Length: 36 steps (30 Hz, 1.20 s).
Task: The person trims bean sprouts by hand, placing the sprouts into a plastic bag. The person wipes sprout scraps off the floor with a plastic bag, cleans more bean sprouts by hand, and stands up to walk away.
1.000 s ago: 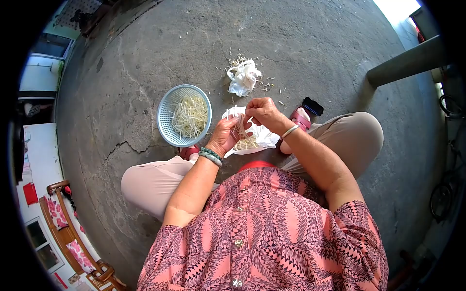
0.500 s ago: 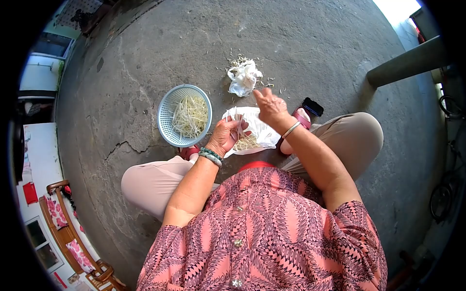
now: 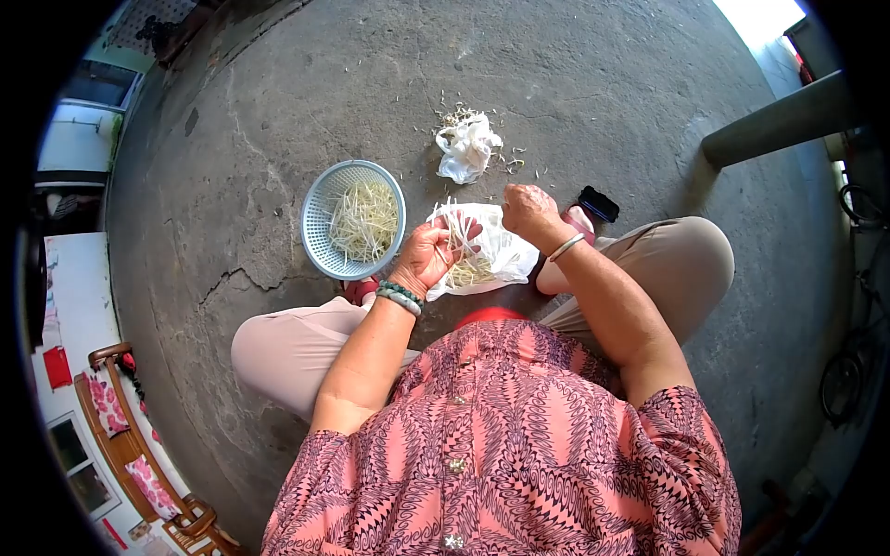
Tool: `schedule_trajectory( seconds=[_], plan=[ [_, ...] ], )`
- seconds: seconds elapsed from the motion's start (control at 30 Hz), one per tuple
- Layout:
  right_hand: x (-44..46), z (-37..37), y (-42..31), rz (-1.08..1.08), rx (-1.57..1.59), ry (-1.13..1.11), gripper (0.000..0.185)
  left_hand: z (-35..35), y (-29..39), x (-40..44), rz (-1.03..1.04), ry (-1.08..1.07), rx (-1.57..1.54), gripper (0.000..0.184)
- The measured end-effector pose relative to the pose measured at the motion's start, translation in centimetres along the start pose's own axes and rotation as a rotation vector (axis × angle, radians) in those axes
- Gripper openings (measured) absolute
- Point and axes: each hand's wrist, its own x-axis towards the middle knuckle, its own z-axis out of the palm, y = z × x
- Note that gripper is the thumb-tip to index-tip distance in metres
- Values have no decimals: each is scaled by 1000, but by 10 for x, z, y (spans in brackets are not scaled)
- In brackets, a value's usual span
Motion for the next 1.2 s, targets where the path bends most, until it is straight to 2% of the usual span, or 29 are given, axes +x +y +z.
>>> schedule_trajectory(
  seconds=[0.03,0.2,0.43,0.63,0.73,0.83,0.93,1.13,1.2],
  plan=[
    [0,2,0,-19,42,30,18,1,1,-1,3,-7,-5,39],
    [5,23,16,-105,47,-99,18,-3,3,1,17,-47,-53,42],
    [2,44,30,-294,137,-147,18,-1,9,0,68,3,-116,35],
    [-4,26,17,12,635,-443,21,6,11,-2,89,16,-120,32],
    [-5,24,15,68,765,-440,21,4,11,-1,103,-2,-118,31],
    [-2,28,17,47,668,-400,23,2,13,-2,107,15,-158,32],
    [-5,23,12,93,715,-444,26,-1,15,1,101,-6,-220,31],
    [-14,4,-15,155,1057,-428,44,4,14,-1,89,-69,-180,32],
    [-13,9,-17,147,993,-413,45,5,14,-1,69,-112,-152,34]
  ],
)
